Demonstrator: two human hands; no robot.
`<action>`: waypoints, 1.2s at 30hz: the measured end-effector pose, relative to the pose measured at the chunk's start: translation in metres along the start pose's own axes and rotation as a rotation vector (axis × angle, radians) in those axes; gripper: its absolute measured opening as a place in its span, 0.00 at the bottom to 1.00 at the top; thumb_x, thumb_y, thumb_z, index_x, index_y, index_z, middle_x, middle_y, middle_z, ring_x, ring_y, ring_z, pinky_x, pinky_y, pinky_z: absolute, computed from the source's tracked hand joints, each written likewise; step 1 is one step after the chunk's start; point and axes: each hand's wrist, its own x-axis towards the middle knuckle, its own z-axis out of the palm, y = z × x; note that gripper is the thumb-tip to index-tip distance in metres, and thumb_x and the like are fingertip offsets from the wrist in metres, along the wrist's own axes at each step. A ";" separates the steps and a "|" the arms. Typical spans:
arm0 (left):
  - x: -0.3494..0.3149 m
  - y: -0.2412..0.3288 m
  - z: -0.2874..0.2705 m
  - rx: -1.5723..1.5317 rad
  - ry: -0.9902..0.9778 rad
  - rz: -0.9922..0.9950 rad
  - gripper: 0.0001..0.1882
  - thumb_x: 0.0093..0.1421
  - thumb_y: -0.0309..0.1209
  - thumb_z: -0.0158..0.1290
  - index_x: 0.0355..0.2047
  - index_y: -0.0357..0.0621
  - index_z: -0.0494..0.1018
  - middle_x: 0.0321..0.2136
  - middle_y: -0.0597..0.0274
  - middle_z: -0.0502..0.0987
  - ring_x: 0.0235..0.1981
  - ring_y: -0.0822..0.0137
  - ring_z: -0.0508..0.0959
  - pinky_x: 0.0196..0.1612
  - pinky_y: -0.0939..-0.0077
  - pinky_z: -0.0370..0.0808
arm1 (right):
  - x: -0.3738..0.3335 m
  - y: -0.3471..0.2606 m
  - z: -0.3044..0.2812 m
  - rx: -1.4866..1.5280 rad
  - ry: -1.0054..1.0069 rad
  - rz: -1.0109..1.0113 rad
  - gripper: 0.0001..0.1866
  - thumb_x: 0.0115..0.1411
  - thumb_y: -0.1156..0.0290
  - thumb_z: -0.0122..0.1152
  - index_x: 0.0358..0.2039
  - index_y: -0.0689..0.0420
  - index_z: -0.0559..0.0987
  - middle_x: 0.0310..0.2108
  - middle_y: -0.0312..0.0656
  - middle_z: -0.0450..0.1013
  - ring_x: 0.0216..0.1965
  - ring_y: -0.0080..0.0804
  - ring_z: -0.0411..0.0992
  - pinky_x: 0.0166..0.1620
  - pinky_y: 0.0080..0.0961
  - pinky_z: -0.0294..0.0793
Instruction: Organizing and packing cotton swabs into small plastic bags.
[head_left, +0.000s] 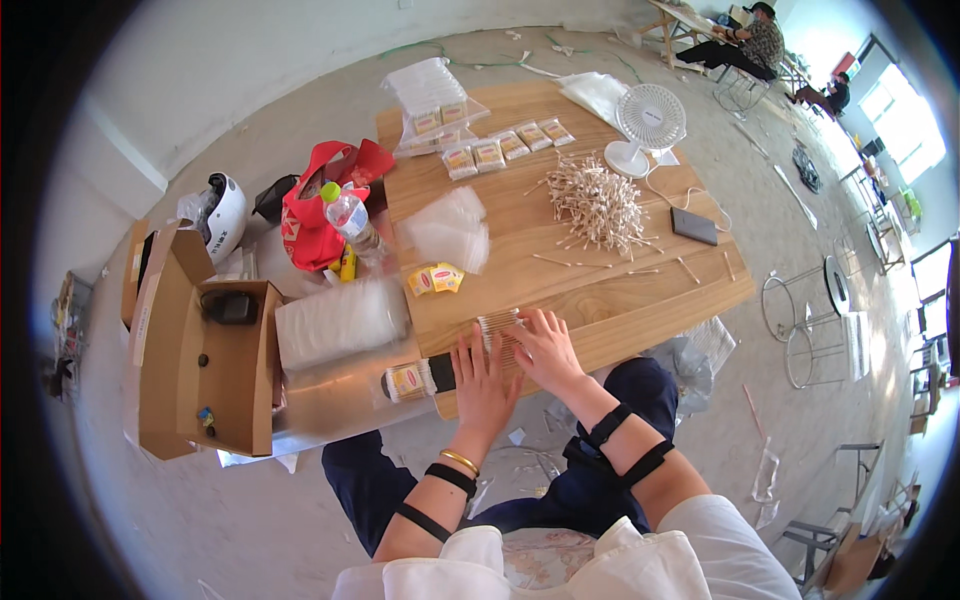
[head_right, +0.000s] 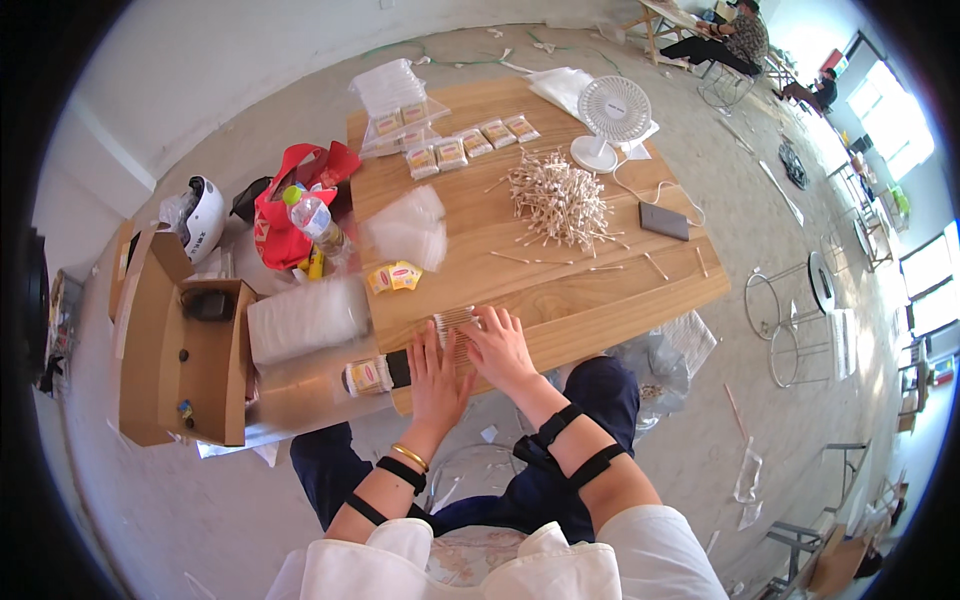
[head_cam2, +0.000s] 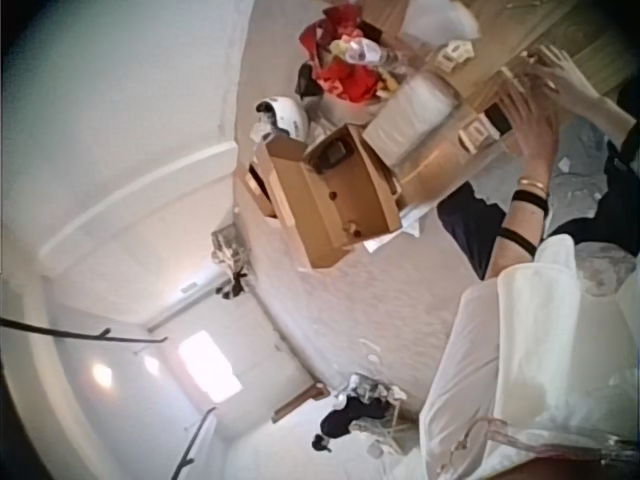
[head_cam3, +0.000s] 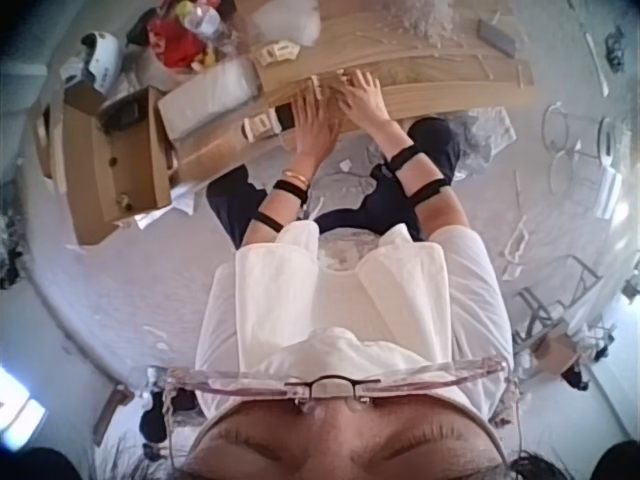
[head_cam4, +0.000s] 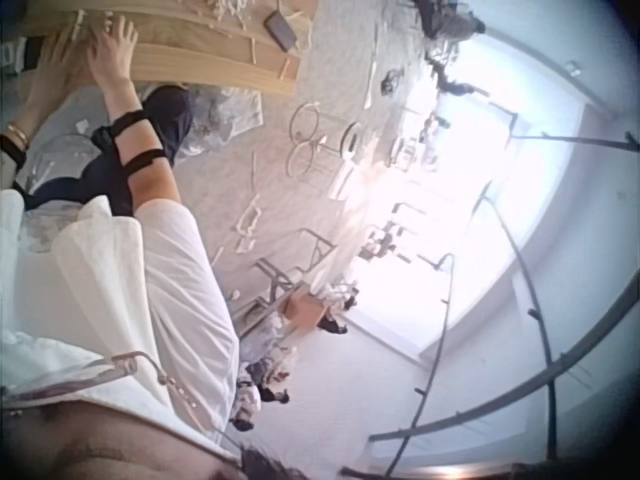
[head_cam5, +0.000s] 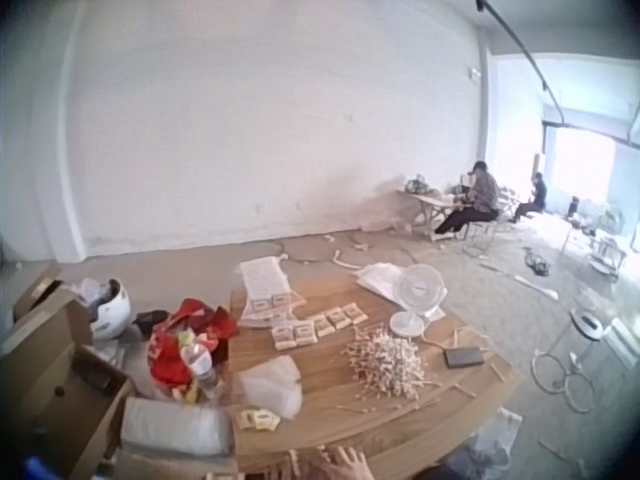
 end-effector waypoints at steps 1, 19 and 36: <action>0.002 -0.001 0.001 0.050 0.006 -0.015 0.42 0.65 0.51 0.52 0.72 0.43 0.54 0.73 0.39 0.46 0.74 0.34 0.44 0.73 0.39 0.44 | 0.000 -0.001 0.000 0.000 -0.003 -0.002 0.18 0.54 0.69 0.65 0.48 0.46 0.82 0.52 0.41 0.70 0.55 0.45 0.67 0.54 0.44 0.67; -0.008 -0.004 0.006 0.158 -0.125 -0.014 0.43 0.68 0.57 0.44 0.75 0.46 0.47 0.75 0.42 0.42 0.76 0.41 0.41 0.74 0.40 0.36 | 0.022 0.010 0.012 0.181 0.064 0.097 0.08 0.51 0.71 0.68 0.35 0.50 0.83 0.44 0.40 0.70 0.51 0.45 0.67 0.53 0.42 0.69; -0.011 -0.011 0.004 0.047 -0.088 -0.006 0.45 0.68 0.59 0.42 0.74 0.40 0.48 0.75 0.45 0.45 0.76 0.44 0.43 0.75 0.42 0.36 | -0.015 0.014 -0.014 0.155 -0.065 0.043 0.26 0.57 0.64 0.66 0.56 0.55 0.76 0.57 0.44 0.70 0.60 0.46 0.66 0.62 0.43 0.65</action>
